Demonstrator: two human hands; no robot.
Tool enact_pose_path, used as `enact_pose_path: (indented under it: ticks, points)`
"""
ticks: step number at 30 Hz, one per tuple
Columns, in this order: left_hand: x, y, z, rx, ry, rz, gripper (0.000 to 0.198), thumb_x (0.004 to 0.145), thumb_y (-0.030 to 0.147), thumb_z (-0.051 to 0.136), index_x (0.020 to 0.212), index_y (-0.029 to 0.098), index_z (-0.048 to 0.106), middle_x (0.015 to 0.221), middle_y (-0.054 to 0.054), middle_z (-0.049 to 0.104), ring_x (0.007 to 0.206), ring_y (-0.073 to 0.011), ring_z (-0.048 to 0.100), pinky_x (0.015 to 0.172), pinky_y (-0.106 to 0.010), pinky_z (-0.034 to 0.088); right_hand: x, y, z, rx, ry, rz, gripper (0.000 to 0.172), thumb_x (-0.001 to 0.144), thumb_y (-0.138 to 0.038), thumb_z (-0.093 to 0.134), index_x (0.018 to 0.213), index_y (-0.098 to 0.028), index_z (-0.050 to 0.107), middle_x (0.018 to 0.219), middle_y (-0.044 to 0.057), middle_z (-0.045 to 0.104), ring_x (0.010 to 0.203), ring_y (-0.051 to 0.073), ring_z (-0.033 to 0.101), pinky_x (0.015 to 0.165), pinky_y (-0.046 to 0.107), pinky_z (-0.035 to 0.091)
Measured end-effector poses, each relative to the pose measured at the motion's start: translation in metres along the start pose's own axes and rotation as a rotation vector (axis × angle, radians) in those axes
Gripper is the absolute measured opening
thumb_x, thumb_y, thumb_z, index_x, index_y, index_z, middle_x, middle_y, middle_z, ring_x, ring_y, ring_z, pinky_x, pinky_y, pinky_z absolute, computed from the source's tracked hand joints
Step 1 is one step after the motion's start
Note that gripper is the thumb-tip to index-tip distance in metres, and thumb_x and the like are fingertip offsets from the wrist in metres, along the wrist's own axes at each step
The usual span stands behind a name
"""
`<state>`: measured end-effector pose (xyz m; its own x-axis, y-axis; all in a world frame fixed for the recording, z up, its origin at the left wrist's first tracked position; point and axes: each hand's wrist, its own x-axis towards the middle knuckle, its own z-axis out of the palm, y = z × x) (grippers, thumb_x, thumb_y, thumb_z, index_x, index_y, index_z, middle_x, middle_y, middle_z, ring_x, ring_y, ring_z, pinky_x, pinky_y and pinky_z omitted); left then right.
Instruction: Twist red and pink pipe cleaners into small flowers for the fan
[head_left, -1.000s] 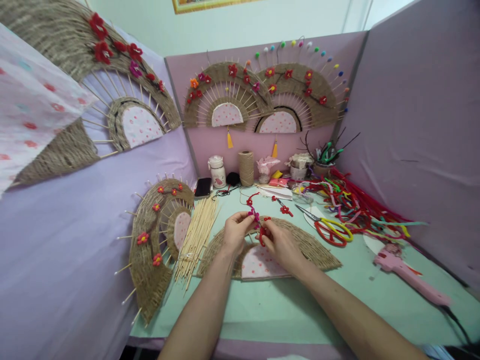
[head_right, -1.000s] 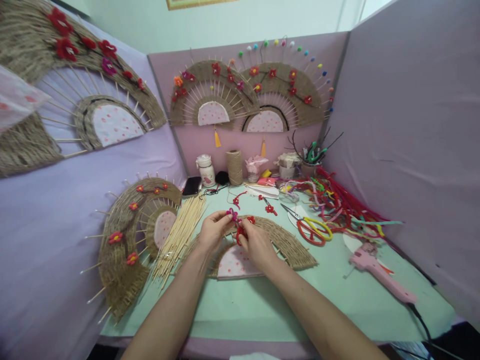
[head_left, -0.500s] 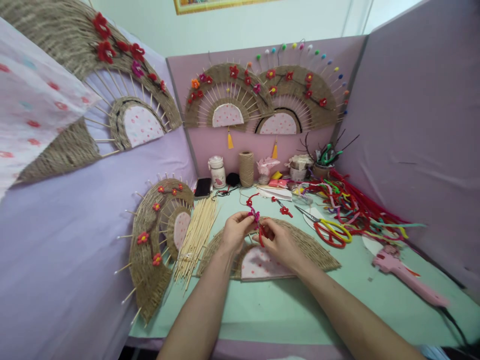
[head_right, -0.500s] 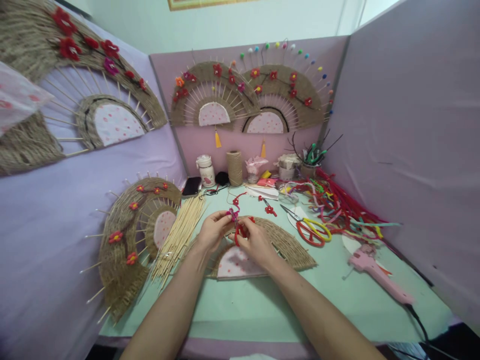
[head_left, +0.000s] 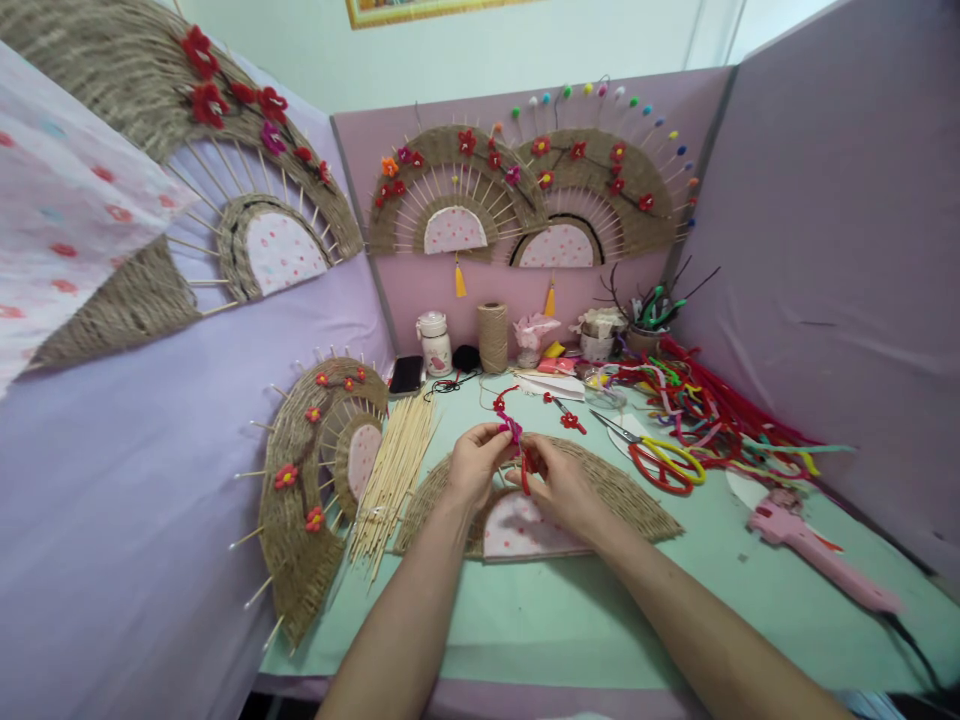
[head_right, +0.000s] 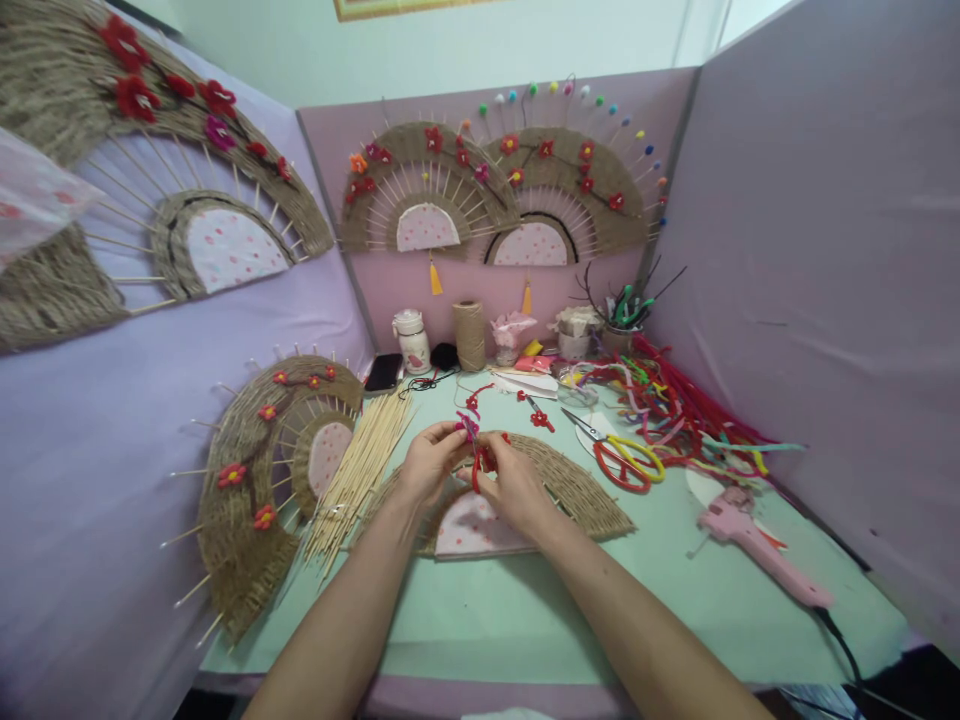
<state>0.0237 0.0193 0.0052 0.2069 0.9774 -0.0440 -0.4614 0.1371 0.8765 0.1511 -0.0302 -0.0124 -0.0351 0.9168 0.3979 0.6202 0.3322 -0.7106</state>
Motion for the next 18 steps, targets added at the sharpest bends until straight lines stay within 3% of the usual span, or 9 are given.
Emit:
enact_pose_path:
  ticks: [8,13,18]
  points:
    - [0.006,0.0,-0.006,-0.075,0.051,-0.048,0.024,0.058,0.018,0.077,0.074,0.012,0.06,0.071,-0.004,0.066,0.062,-0.0106,0.063,0.065,-0.023,0.052,0.004,0.002,-0.002,-0.031,0.137,0.019,0.022,0.079,-0.036,0.057,0.092,-0.019,0.053,0.066,-0.002,0.053,0.06,0.014,0.047,0.059,0.025,0.036]
    - [0.011,-0.002,-0.013,-0.158,0.096,-0.017,0.019,0.061,0.014,0.075,0.072,0.011,0.06,0.069,-0.002,0.065,0.062,-0.0083,0.062,0.07,-0.022,0.053,0.002,0.005,-0.001,-0.231,0.107,-0.138,0.031,0.077,-0.032,0.062,0.105,-0.021,0.057,0.091,0.004,0.063,0.083,0.019,0.055,0.076,0.03,0.04]
    - [0.013,-0.007,-0.013,-0.171,0.118,-0.015,0.018,0.061,0.014,0.075,0.071,0.011,0.06,0.068,-0.002,0.065,0.063,-0.0091,0.062,0.07,-0.023,0.052,0.002,0.007,0.0,-0.348,0.073,-0.142,0.028,0.079,-0.029,0.061,0.106,-0.022,0.057,0.097,0.006,0.064,0.088,0.021,0.055,0.076,0.03,0.04]
